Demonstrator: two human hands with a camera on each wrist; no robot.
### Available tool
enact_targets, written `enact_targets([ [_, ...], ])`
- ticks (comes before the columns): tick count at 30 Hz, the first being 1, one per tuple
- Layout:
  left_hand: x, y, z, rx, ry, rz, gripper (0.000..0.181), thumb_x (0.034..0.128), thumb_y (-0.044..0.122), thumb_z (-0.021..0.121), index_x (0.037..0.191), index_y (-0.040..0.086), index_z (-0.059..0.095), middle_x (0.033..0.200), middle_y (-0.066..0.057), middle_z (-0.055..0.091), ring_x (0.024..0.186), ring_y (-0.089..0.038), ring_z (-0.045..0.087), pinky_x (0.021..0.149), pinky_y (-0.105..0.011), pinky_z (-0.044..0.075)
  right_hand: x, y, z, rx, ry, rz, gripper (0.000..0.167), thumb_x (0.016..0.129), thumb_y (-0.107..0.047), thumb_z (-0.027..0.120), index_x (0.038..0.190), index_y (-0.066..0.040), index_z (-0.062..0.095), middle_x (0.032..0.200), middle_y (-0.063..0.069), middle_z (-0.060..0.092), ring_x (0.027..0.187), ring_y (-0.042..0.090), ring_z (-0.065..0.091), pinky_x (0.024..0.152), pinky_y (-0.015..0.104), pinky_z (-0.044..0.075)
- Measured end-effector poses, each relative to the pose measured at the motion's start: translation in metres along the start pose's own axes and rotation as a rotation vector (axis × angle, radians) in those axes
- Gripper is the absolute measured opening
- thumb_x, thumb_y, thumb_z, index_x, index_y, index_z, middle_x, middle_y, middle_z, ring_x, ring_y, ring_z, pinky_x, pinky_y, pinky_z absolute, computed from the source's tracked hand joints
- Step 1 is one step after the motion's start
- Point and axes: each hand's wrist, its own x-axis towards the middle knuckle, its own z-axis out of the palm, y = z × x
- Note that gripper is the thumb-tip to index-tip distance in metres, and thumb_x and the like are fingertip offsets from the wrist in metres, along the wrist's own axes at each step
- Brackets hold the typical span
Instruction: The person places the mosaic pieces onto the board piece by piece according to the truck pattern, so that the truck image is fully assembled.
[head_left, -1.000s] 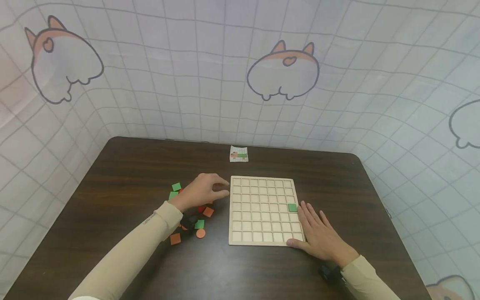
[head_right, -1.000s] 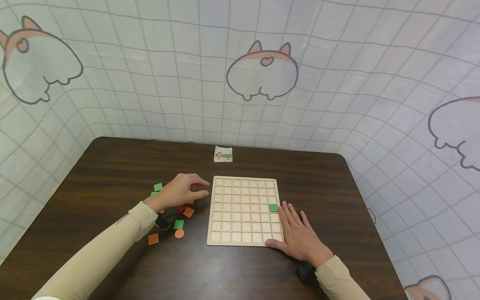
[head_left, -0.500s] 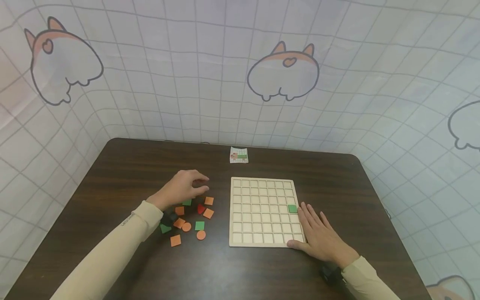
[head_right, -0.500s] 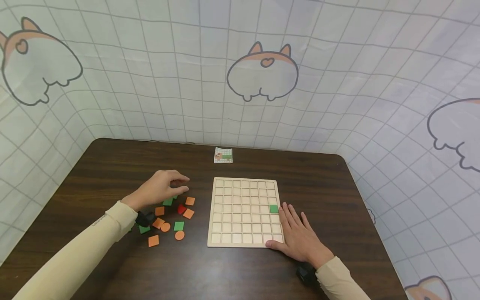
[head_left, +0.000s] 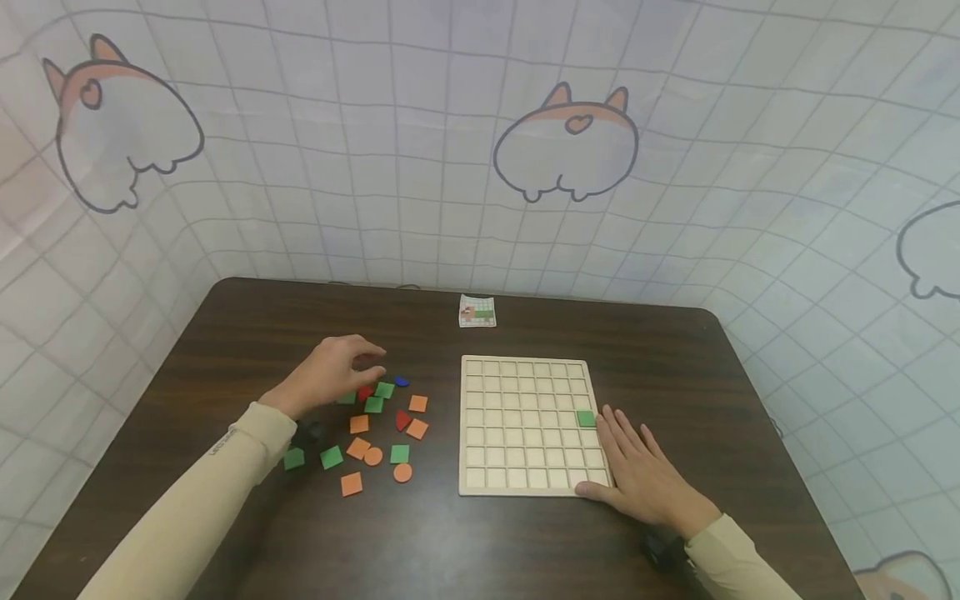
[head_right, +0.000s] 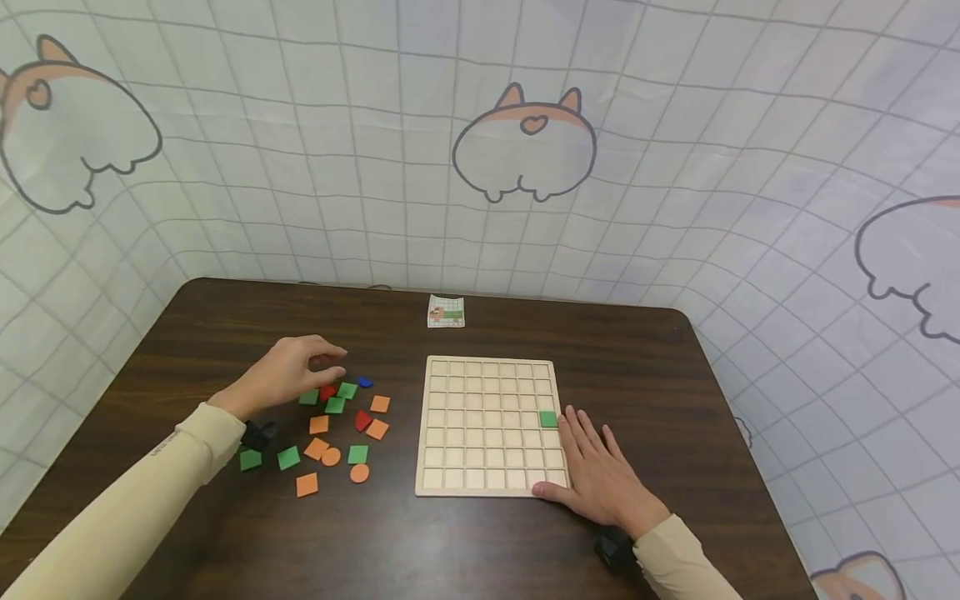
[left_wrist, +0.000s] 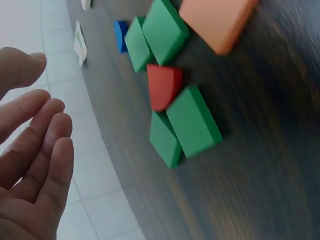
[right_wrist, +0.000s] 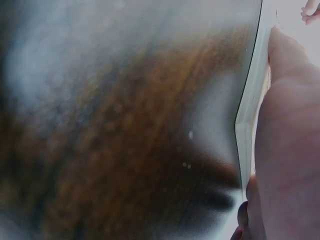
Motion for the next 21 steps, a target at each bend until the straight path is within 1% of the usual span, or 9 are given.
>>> enact_targets([
  [7, -0.004, -0.017, -0.004, 0.013, 0.005, -0.040, 0.041, 0.0974, 0.022, 0.072, 0.132, 0.000, 0.068, 0.126, -0.018, 0.071, 0.110, -0.034, 0.071, 0.092, -0.052, 0.060, 0.000, -0.001, 0.000, -0.010, 0.001, 0.001, 0.110, 0.092, -0.076, 0.055, 0.166, -0.004, 0.017, 0.175, 0.019, 0.010, 0.162, 0.041, 0.016, 0.126, 0.068, 0.015],
  [10, -0.003, -0.024, -0.003, 0.017, 0.003, -0.057, 0.041, 0.0974, 0.022, 0.072, 0.132, 0.001, 0.068, 0.127, -0.019, 0.071, 0.111, -0.034, 0.071, 0.093, -0.053, 0.060, 0.001, 0.000, 0.000, -0.017, 0.004, 0.003, 0.111, 0.091, -0.076, 0.055, 0.166, -0.004, 0.017, 0.175, 0.019, 0.011, 0.162, 0.040, 0.017, 0.126, 0.068, 0.016],
  [13, -0.003, -0.030, 0.000, 0.028, -0.011, -0.062, 0.041, 0.0969, 0.022, 0.072, 0.131, 0.000, 0.069, 0.127, -0.019, 0.071, 0.110, -0.035, 0.071, 0.093, -0.053, 0.060, 0.001, 0.000, 0.001, -0.022, 0.006, 0.004, 0.111, 0.091, -0.077, 0.055, 0.165, -0.004, 0.018, 0.175, 0.018, 0.011, 0.162, 0.040, 0.017, 0.126, 0.068, 0.017],
  [17, -0.003, -0.036, 0.002, 0.032, -0.022, -0.063, 0.041, 0.0953, 0.020, 0.074, 0.131, 0.000, 0.069, 0.126, -0.020, 0.071, 0.109, -0.037, 0.070, 0.092, -0.054, 0.060, 0.001, 0.001, 0.001, -0.026, 0.003, 0.006, 0.111, 0.091, -0.077, 0.055, 0.165, -0.003, 0.018, 0.175, 0.019, 0.011, 0.162, 0.040, 0.017, 0.126, 0.068, 0.017],
  [21, -0.005, -0.041, 0.005, 0.023, -0.028, -0.087, 0.043, 0.0941, 0.021, 0.075, 0.131, 0.000, 0.068, 0.126, -0.020, 0.071, 0.110, -0.037, 0.070, 0.093, -0.054, 0.059, 0.000, 0.000, 0.000, -0.020, 0.001, 0.002, 0.111, 0.091, -0.077, 0.055, 0.165, -0.002, 0.019, 0.175, 0.019, 0.012, 0.161, 0.041, 0.018, 0.125, 0.069, 0.018],
])
